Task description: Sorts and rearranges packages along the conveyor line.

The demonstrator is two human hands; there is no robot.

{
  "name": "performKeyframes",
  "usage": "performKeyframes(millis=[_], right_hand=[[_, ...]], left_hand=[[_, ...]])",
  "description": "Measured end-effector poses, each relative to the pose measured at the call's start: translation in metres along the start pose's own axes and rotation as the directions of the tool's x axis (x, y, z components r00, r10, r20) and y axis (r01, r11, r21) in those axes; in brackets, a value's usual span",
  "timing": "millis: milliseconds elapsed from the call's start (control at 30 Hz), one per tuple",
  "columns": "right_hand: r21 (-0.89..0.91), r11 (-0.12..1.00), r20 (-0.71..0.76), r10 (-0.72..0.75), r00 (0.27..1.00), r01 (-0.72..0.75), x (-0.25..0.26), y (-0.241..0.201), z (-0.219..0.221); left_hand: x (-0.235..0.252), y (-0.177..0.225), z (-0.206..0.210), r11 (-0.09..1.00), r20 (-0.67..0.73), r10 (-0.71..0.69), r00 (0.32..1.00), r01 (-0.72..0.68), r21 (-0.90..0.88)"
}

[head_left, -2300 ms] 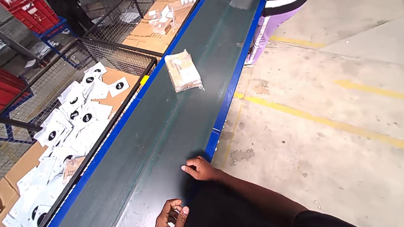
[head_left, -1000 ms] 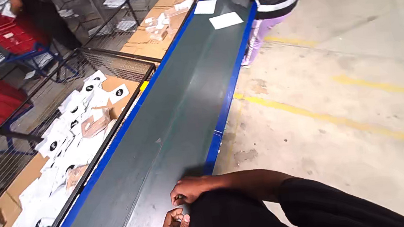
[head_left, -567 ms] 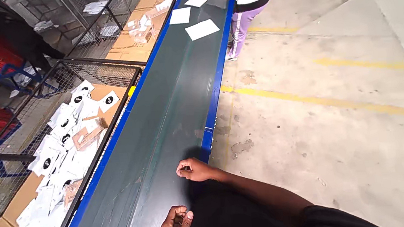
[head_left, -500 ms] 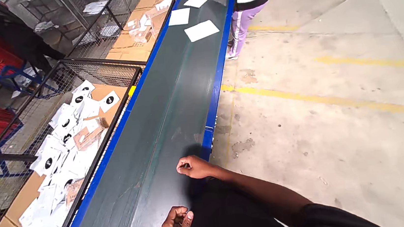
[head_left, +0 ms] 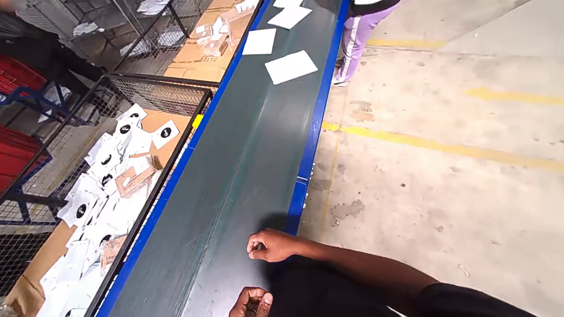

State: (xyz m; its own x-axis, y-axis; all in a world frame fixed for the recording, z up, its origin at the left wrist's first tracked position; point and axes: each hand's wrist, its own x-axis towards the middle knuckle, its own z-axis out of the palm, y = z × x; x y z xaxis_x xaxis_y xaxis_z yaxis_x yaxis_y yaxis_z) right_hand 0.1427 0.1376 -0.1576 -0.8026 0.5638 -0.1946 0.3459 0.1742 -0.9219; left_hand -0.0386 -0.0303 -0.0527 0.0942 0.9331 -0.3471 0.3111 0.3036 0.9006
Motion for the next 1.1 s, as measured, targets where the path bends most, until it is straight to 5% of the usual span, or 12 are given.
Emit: performKeyframes(millis=[667, 933, 1100], right_hand=[[0.036, 0.999, -0.031, 0.020, 0.999, -0.018, 0.007, 0.013, -0.013], [0.150, 0.982, -0.380, 0.163, 0.910, -0.113, 0.010, 0.030, -0.066], [-0.041, 0.972, -0.591, 0.163, 0.790, -0.231, 0.007, 0.052, -0.117]], left_hand=[[0.005, -0.002, 0.002, 1.000, -0.007, -0.015, 1.000, 0.015, 0.011], [0.008, -0.002, 0.001, 0.999, -0.003, -0.044, 0.999, 0.044, -0.008], [0.012, -0.009, 0.000, 0.999, -0.001, -0.037, 0.999, 0.037, -0.012]])
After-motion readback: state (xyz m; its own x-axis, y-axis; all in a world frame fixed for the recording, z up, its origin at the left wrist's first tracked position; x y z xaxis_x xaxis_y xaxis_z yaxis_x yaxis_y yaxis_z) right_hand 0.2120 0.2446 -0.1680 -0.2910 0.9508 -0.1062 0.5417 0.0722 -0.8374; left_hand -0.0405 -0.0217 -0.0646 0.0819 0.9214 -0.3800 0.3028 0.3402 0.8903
